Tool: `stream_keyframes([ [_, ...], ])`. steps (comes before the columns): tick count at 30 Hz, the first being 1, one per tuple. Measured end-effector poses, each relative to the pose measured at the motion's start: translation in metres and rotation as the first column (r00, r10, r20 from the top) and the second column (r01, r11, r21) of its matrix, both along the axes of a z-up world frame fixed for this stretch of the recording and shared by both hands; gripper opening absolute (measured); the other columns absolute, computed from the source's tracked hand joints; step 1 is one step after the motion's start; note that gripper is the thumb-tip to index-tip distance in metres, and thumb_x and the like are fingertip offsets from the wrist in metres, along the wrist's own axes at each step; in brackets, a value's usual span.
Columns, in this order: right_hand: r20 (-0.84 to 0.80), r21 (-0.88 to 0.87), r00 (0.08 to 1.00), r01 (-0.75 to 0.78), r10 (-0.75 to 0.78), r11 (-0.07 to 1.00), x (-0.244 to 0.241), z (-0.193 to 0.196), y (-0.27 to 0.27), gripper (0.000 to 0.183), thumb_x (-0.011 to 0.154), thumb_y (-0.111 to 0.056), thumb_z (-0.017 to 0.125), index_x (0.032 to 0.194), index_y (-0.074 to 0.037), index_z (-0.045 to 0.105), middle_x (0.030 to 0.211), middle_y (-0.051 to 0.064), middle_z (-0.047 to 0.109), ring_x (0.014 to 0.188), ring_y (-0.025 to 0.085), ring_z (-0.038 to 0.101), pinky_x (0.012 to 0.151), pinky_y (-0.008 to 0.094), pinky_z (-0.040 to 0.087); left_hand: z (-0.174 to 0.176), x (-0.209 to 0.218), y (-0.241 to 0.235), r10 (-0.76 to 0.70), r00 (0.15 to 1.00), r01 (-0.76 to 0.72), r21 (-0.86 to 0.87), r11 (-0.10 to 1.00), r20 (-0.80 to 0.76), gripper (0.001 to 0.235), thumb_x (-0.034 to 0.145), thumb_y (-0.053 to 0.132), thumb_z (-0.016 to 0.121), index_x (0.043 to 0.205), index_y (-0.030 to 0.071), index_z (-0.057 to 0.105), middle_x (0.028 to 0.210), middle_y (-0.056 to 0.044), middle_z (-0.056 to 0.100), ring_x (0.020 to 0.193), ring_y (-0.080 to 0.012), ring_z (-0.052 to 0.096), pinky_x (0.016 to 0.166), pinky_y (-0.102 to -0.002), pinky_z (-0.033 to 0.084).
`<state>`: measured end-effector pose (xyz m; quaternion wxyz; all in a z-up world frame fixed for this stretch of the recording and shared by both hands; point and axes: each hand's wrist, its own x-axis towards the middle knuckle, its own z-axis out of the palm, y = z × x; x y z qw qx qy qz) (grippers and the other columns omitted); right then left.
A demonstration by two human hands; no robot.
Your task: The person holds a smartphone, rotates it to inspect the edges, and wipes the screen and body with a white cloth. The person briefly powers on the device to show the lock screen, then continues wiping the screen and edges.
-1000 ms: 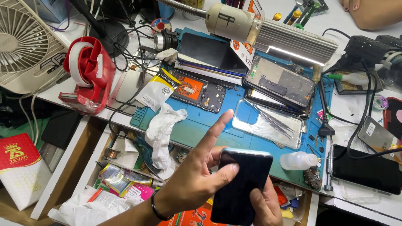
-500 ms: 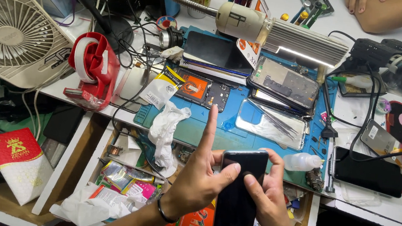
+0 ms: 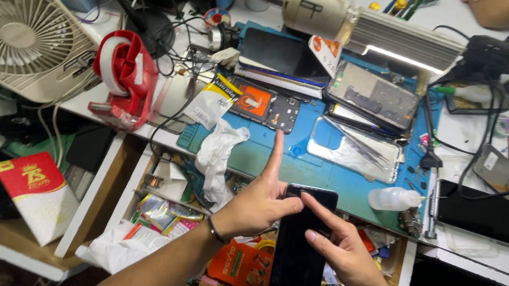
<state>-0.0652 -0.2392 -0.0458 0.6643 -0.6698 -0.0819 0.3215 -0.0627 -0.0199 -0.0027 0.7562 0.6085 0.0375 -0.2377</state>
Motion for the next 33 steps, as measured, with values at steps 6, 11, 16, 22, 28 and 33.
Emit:
stream_keyframes([
  [6,-0.191,-0.06,0.966,0.166,-0.175,0.984,0.001,-0.004,0.016,0.07,0.08,-0.017,0.07,0.148,-0.015,0.055,0.164,0.007,0.05,0.155,0.017,0.04,0.121,0.039,0.038,0.037,0.007,0.027,-0.126,0.991,0.126,0.546,0.828,-0.037,0.112,0.088,0.034,0.064,0.159,0.032,-0.021,0.164,-0.015,0.036,0.141,-0.0319,0.049,0.099,-0.043,0.06],
  [11,-0.254,-0.014,0.948,0.194,-0.191,0.981,0.004,-0.017,0.02,0.067,0.084,-0.009,0.066,0.15,-0.014,0.053,0.159,0.009,0.056,0.135,0.019,0.056,0.109,0.035,0.045,-0.03,0.019,0.085,-0.252,0.885,-0.308,0.898,0.315,0.392,0.055,0.093,0.038,0.069,0.142,0.017,0.055,0.108,-0.004,0.064,0.081,-0.0196,0.062,0.053,-0.032,0.055],
  [16,-0.157,-0.066,0.981,0.103,-0.113,0.992,0.009,-0.038,0.011,0.067,0.086,-0.018,0.066,0.151,-0.018,0.052,0.164,0.005,0.047,0.156,0.015,0.035,0.127,0.036,0.019,-0.066,0.02,0.091,-0.271,0.843,-0.424,0.884,0.195,0.464,0.011,0.09,0.024,0.077,0.099,0.018,0.078,0.094,-0.003,0.073,0.078,-0.0318,0.069,0.054,-0.047,0.053],
  [22,-0.176,-0.005,0.98,0.095,-0.094,0.995,0.011,-0.04,0.012,0.064,0.088,-0.017,0.065,0.15,-0.015,0.052,0.164,0.006,0.048,0.154,0.016,0.038,0.125,0.036,0.026,-0.064,0.026,0.032,-0.462,0.562,-0.565,0.727,0.39,0.686,0.012,0.094,0.014,0.073,0.104,0.009,0.071,0.09,-0.007,0.068,0.07,-0.0181,0.062,0.058,-0.029,0.051],
  [28,-0.176,0.02,0.98,0.096,-0.091,0.995,0.014,-0.04,0.009,0.061,0.089,-0.018,0.064,0.149,-0.014,0.056,0.157,0.006,0.058,0.145,0.013,0.05,0.121,0.032,0.033,-0.075,0.039,0.02,-0.535,0.475,-0.421,0.714,0.559,0.699,0.015,0.093,0.019,0.074,0.108,0.018,0.077,0.088,-0.001,0.061,0.072,-0.0236,0.059,0.061,-0.038,0.04],
  [33,-0.194,0.024,0.978,0.081,-0.074,0.996,0.016,-0.042,0.009,0.059,0.09,-0.017,0.063,0.148,-0.014,0.057,0.156,0.006,0.058,0.143,0.013,0.051,0.118,0.03,0.037,-0.08,0.042,0.03,-0.67,0.394,-0.326,0.777,0.539,0.63,0.027,0.093,0.014,0.071,0.119,0.021,0.072,0.096,-0.006,0.062,0.081,-0.0266,0.06,0.064,-0.039,0.045],
])
